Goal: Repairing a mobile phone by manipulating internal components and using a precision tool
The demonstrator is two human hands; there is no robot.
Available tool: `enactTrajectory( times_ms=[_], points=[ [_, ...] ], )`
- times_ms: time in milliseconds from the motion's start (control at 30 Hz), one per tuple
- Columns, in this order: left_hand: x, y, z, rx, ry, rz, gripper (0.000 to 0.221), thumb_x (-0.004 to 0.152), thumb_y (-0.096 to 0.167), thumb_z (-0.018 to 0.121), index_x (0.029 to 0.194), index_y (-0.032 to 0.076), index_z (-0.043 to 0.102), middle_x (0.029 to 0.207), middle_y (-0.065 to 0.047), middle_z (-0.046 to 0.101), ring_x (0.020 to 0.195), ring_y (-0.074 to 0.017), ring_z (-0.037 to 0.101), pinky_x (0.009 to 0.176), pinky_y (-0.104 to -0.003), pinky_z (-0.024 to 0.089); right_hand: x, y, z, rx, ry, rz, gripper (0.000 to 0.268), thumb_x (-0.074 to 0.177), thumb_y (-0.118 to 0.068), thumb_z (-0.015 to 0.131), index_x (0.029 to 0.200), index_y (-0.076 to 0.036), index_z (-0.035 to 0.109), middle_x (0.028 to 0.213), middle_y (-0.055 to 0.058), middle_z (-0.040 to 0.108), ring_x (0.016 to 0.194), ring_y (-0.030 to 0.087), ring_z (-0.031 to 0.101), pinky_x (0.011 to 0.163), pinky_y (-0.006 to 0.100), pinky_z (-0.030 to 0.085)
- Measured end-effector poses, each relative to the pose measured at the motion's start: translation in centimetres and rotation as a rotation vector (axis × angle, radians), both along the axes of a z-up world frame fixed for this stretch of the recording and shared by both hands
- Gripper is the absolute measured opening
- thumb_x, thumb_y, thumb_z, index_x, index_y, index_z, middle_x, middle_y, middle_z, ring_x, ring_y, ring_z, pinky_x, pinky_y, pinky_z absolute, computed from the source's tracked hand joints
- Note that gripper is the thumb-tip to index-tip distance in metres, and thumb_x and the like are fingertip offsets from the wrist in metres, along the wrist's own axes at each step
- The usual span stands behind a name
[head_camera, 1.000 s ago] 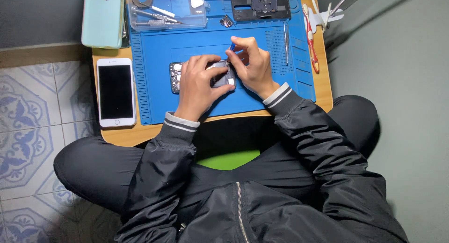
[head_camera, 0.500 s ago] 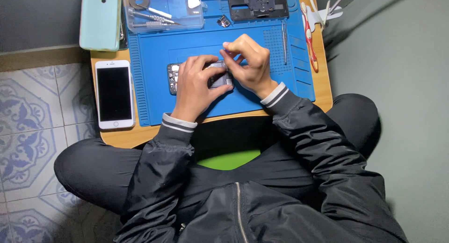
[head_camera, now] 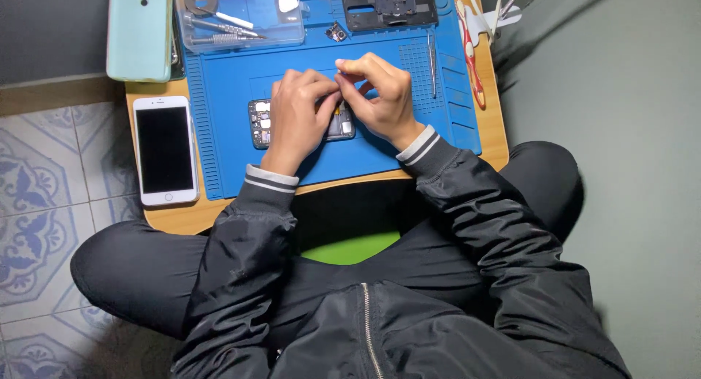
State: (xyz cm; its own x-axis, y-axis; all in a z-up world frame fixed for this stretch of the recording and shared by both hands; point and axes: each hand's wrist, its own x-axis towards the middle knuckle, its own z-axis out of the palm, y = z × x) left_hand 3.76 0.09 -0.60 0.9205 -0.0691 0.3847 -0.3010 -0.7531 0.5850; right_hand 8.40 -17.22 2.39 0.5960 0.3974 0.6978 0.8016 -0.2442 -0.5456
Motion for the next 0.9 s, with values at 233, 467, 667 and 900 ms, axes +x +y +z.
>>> enactTrajectory(
  times_ms=[233,467,667,900],
  points=[
    [0.16,0.01,-0.06,0.021,-0.022,-0.009,0.012,0.103,0.025,0.069,0.097,0.018,0.077,0.100,0.005,0.070,0.090,-0.0290,0.054,0.076,-0.047,0.037,0.17,0.39,0.21,0.036,-0.048,0.024,0.006,0.102,0.001,0.076,0.104,0.001,0.070,0.091,0.016,0.073,0.074,0.022,0.067,0.056,0.028,0.056],
    [-0.15,-0.11,0.04,0.024,-0.090,0.009,0.015,0.102,0.023,0.071,0.092,0.016,0.079,0.095,0.005,0.074,0.085,-0.0277,0.054,0.074,-0.045,0.040,-0.34,0.72,0.59,0.049,-0.055,-0.010,0.007,0.100,0.003,0.076,0.105,0.000,0.073,0.092,0.014,0.073,0.076,0.021,0.067,0.056,0.027,0.055],
    [-0.31,-0.31,0.25,0.032,-0.128,0.030,0.013,0.101,0.023,0.074,0.093,0.018,0.081,0.097,0.006,0.079,0.084,-0.0266,0.055,0.074,-0.044,0.041,-0.15,0.52,0.10,0.051,-0.055,-0.006,0.010,0.101,0.001,0.078,0.109,-0.001,0.073,0.087,0.014,0.071,0.072,0.021,0.064,0.057,0.028,0.056],
    [-0.24,-0.35,0.02,0.041,-0.138,0.045,0.013,0.100,0.026,0.076,0.090,0.019,0.082,0.095,0.006,0.080,0.083,-0.0265,0.057,0.074,-0.044,0.042,0.03,0.34,0.36,0.031,-0.049,0.015,0.010,0.100,0.002,0.079,0.109,0.001,0.073,0.088,0.015,0.072,0.071,0.022,0.067,0.061,0.029,0.060]
  ],
)
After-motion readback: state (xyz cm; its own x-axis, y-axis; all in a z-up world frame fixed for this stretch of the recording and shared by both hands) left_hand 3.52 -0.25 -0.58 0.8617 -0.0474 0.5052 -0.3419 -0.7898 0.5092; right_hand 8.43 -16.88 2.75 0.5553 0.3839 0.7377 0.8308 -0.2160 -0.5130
